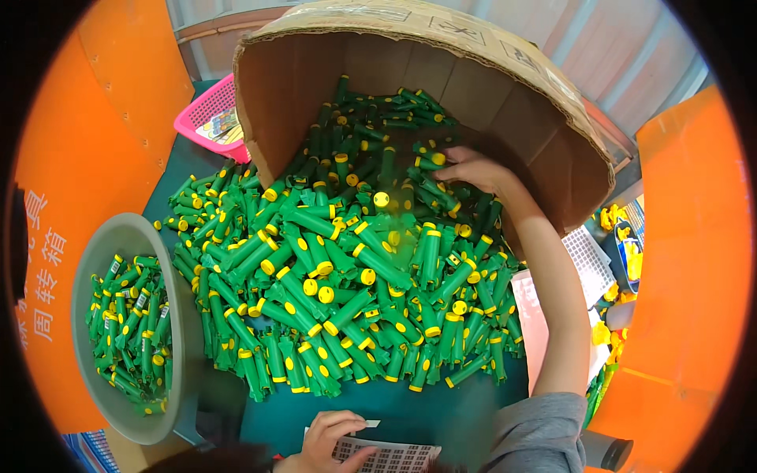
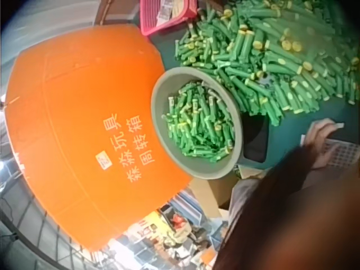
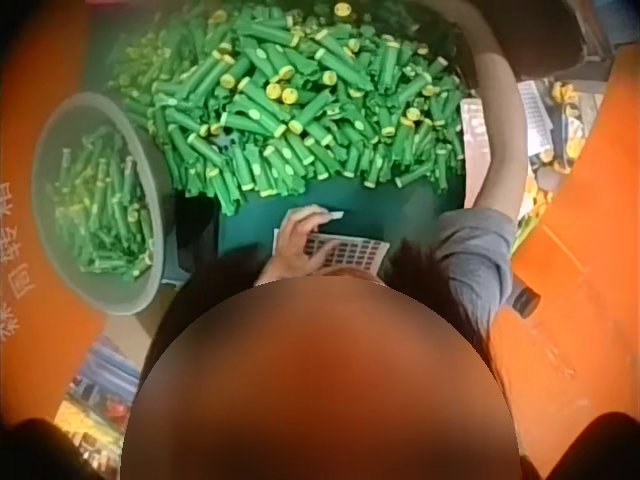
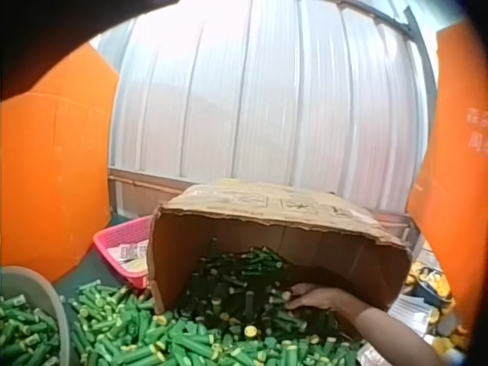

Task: Applying small barcode stickers to green plastic tubes at a factory workbench.

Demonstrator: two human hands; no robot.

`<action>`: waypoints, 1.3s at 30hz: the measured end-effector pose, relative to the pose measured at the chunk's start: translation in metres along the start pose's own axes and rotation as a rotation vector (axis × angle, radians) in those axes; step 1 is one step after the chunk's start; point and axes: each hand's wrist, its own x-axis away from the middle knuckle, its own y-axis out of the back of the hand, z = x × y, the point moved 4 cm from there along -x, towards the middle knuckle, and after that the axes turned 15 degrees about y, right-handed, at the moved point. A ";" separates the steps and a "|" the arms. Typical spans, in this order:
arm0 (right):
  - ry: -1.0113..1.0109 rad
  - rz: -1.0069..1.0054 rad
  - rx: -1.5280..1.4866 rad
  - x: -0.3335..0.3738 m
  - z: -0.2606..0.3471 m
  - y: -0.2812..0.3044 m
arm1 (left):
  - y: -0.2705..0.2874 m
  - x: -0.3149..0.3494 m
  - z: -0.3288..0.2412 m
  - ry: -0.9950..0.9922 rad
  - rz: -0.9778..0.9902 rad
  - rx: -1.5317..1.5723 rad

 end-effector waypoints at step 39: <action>0.162 0.219 -0.129 -0.086 0.111 -0.057 | 0.014 0.000 -0.003 -0.091 -0.146 0.043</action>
